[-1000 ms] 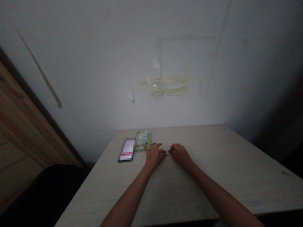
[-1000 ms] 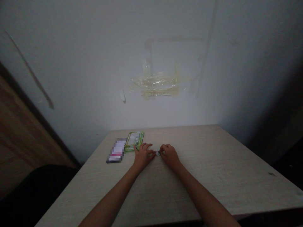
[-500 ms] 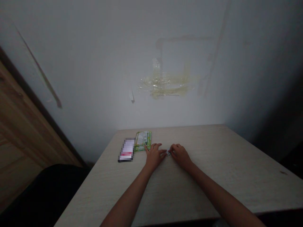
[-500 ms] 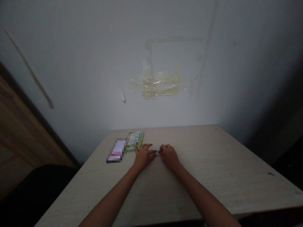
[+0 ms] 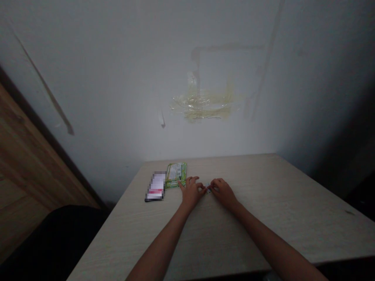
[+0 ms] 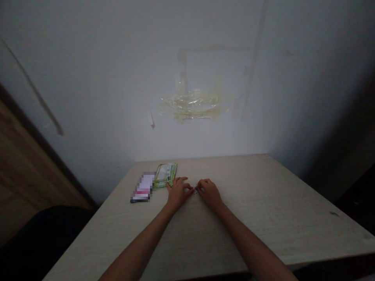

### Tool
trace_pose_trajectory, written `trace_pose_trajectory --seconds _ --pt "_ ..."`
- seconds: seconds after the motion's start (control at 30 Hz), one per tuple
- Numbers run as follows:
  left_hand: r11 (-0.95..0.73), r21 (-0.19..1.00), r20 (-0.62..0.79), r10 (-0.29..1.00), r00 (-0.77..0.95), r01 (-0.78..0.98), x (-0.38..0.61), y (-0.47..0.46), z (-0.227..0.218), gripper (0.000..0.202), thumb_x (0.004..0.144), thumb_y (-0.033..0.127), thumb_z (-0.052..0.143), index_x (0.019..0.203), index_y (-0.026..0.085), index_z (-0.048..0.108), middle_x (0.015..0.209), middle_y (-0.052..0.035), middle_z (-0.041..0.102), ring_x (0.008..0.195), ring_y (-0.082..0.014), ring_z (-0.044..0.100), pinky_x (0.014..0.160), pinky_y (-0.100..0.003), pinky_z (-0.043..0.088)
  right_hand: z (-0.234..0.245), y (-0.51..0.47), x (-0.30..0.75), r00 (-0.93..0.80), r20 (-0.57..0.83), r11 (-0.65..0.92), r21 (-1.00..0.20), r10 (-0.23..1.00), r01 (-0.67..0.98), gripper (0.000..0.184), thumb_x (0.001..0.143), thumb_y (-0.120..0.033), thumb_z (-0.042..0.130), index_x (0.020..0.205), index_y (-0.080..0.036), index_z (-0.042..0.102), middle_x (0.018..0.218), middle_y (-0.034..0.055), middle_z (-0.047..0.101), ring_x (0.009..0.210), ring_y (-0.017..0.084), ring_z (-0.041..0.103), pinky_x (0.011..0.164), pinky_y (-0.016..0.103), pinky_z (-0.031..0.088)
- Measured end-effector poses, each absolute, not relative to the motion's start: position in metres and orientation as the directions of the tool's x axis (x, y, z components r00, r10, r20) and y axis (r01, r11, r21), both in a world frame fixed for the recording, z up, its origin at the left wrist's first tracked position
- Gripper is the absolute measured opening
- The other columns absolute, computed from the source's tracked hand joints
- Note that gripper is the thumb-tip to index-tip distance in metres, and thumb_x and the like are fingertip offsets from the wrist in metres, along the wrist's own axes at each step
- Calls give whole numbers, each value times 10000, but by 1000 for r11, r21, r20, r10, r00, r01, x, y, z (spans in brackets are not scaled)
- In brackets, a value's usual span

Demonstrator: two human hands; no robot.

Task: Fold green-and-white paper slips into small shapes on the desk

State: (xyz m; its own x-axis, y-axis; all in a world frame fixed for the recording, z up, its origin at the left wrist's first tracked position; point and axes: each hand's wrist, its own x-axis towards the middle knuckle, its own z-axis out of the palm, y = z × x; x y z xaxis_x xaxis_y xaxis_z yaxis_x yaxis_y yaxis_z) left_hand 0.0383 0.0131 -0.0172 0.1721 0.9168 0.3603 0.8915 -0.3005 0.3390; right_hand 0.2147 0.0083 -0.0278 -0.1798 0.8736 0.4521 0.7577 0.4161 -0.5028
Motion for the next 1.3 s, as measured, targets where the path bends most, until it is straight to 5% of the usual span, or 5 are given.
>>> trace_pose_trajectory --seconds 0.97,1.13,1.3 --pt "-281 333 321 931 172 900 37 14 -22 142 793 459 657 878 356 704 1379 42 526 1356 -331 298 1030 -771 31 -21 12 204 -121 475 263 -246 872 933 77 891 -219 554 937 -223 616 1005 92 658 1070 237 549 860 338 380" --pt "-298 337 342 923 179 893 37 12 -24 144 811 454 635 869 349 715 1364 24 543 1359 -330 297 1053 -750 12 -23 14 207 -119 475 295 -316 872 902 54 875 -194 567 904 -219 606 961 71 665 1015 220 573 845 320 393" --pt "-314 345 360 915 184 884 34 12 -26 134 817 450 632 880 379 726 1336 36 564 1354 -327 310 1056 -750 -14 -28 18 216 -96 457 364 -545 884 755 43 860 -187 556 864 -219 585 918 36 673 929 182 616 821 288 434"
